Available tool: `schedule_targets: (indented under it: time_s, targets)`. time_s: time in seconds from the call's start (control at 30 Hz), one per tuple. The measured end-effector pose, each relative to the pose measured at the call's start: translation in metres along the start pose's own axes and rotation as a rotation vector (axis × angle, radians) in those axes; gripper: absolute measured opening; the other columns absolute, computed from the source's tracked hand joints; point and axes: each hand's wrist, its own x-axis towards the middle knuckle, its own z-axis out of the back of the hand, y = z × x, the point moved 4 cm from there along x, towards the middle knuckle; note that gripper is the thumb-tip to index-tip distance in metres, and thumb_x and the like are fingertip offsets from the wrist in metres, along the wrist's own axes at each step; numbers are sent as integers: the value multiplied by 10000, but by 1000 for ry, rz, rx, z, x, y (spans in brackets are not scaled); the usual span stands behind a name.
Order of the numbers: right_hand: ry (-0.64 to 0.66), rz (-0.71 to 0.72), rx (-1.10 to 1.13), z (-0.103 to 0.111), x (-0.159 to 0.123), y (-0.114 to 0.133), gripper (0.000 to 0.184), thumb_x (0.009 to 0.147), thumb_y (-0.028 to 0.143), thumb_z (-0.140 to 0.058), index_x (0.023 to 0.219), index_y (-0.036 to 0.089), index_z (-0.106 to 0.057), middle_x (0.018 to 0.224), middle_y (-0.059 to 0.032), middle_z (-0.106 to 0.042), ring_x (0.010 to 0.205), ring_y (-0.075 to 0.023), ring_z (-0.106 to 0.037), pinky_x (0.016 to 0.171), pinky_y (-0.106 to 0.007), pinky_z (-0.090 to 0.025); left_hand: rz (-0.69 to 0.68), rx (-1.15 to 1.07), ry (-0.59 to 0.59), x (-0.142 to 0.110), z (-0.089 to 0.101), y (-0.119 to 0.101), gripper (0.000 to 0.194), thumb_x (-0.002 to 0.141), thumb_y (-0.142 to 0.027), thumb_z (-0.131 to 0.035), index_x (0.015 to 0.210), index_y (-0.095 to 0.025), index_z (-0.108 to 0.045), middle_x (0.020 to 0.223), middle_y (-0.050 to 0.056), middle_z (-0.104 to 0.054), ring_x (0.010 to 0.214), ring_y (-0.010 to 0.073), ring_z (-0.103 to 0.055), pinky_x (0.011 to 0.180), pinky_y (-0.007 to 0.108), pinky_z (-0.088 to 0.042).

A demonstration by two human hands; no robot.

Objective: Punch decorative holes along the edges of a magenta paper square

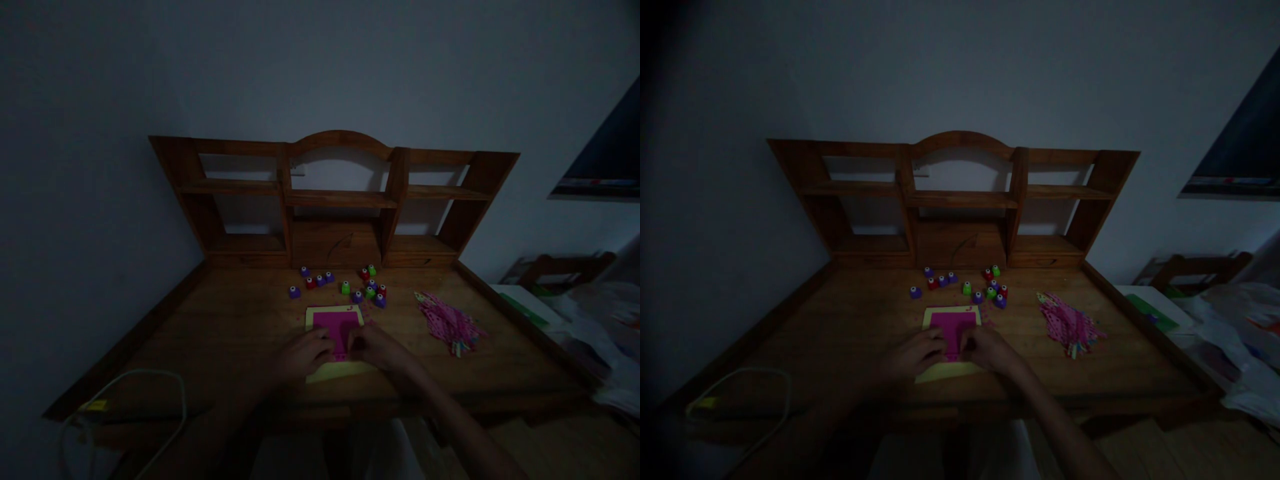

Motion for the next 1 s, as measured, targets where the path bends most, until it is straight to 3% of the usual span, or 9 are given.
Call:
schedule_targets:
  time_s: [0.37,0.53,0.7,0.87,1.0]
  targets:
    - [160,-119,-86,2,16,-1,120,668,212,-706,774,158,-691,710,11,-664,633,-134,-567,563,-200,-399,10,-134,108,13,-4,18,154,903,-312,-504,867,-196,-600,921,19,-580,855,155,-531,741,248,-405]
    - [289,-141,34,8,23,-10,256,618,284,-754,802,132,-660,697,20,-626,604,-113,-523,534,-189,-388,122,-299,274,26,5,28,289,771,-438,-673,841,-176,-571,743,-25,-552,660,125,-484,540,224,-314]
    - [361,-114,100,15,23,-16,197,603,261,-735,733,133,-660,682,21,-614,612,-112,-516,556,-197,-402,197,-456,437,39,0,40,313,681,-397,-749,812,-171,-575,677,-39,-544,607,117,-485,519,220,-327]
    - [457,-113,93,18,25,-9,217,634,308,-718,751,126,-700,701,2,-643,610,-116,-532,573,-208,-420,212,-453,519,47,-3,46,418,622,-464,-787,842,-167,-593,690,-30,-579,619,127,-517,530,222,-359]
    - [459,-120,-69,15,34,-5,295,661,400,-715,727,113,-698,636,18,-597,556,-99,-477,511,-196,-374,217,-378,539,50,1,40,440,599,-512,-791,794,-163,-606,669,-25,-589,591,121,-515,508,218,-357]
